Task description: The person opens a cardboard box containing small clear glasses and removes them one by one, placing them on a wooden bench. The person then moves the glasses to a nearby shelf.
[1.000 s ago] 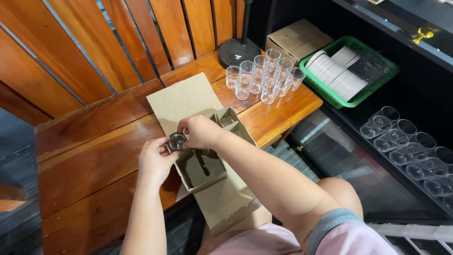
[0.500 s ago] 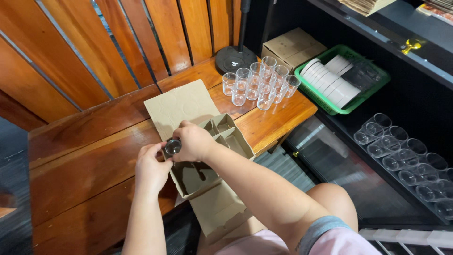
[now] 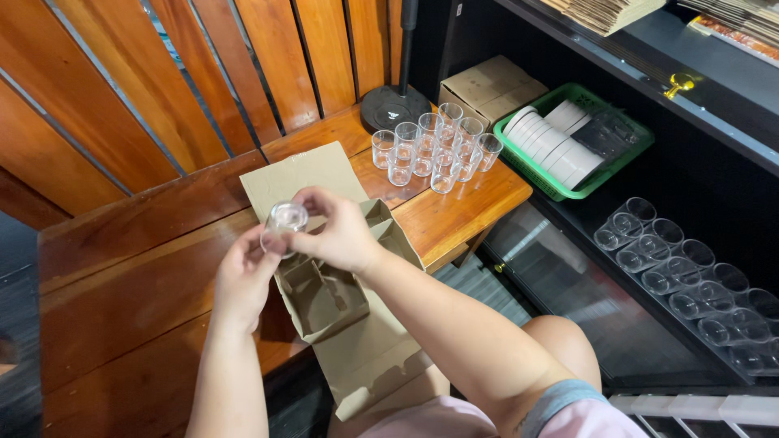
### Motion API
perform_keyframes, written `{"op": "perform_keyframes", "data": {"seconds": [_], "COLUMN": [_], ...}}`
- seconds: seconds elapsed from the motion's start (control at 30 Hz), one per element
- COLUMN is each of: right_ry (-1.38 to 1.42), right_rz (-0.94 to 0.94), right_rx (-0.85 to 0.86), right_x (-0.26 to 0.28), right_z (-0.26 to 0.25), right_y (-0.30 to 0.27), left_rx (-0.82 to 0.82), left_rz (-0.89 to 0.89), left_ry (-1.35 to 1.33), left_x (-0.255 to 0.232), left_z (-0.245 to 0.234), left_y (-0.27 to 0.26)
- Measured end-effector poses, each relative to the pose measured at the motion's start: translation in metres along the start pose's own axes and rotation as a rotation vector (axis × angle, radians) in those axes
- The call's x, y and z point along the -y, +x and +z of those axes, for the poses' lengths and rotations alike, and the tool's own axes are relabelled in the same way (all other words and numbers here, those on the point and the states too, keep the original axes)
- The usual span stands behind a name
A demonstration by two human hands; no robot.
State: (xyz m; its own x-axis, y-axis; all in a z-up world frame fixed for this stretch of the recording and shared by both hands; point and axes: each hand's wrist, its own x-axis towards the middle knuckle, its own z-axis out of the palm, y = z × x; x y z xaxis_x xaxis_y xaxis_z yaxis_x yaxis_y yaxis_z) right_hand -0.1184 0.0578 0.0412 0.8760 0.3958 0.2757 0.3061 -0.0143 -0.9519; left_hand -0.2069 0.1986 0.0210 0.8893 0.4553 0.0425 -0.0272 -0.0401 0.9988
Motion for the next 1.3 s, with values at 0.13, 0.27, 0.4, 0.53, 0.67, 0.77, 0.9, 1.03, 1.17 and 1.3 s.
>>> {"op": "perform_keyframes", "data": {"seconds": [0.13, 0.27, 0.4, 0.53, 0.67, 0.77, 0.9, 1.03, 1.17, 1.3], "right_ry": [0.227, 0.347, 0.362, 0.240, 0.158, 0.117, 0.119, 0.051, -0.094, -0.073], "right_rz": [-0.066, -0.156, -0.189, -0.144, -0.071, -0.033, 0.002, 0.061, 0.129, 0.115], "right_rx": [-0.093, -0.158, -0.228, -0.326, -0.447, -0.462, -0.500, -0.585, -0.647, -0.679], "right_x": [-0.010, -0.008, -0.012, -0.014, -0.020, -0.045, -0.066, -0.082, -0.091, -0.101], "right_z": [-0.017, -0.039, -0.065, -0.087, -0.107, -0.126, -0.141, -0.153, -0.159, -0.154], "right_y": [-0.001, -0.007, -0.012, -0.019, -0.026, -0.028, -0.021, -0.014, -0.008, -0.005], "left_rx": [0.081, 0.254, 0.305, 0.309, 0.337, 0.364, 0.417, 0.397, 0.383, 0.401], "left_rz": [-0.069, -0.224, -0.210, -0.117, 0.010, 0.068, 0.114, 0.145, 0.111, 0.014], "left_ry": [-0.159, -0.391, -0.386, -0.238, 0.061, 0.187, 0.212, 0.505, 0.699, 0.782], "left_x": [0.008, -0.004, -0.008, -0.016, -0.003, 0.002, -0.006, -0.010, -0.011, -0.008], "left_z": [0.022, 0.051, 0.085, 0.114, 0.137, 0.156, 0.179, 0.200, 0.221, 0.241], "left_y": [0.018, 0.024, 0.034, 0.040, 0.059, 0.065, 0.071, 0.077, 0.083, 0.087]}}
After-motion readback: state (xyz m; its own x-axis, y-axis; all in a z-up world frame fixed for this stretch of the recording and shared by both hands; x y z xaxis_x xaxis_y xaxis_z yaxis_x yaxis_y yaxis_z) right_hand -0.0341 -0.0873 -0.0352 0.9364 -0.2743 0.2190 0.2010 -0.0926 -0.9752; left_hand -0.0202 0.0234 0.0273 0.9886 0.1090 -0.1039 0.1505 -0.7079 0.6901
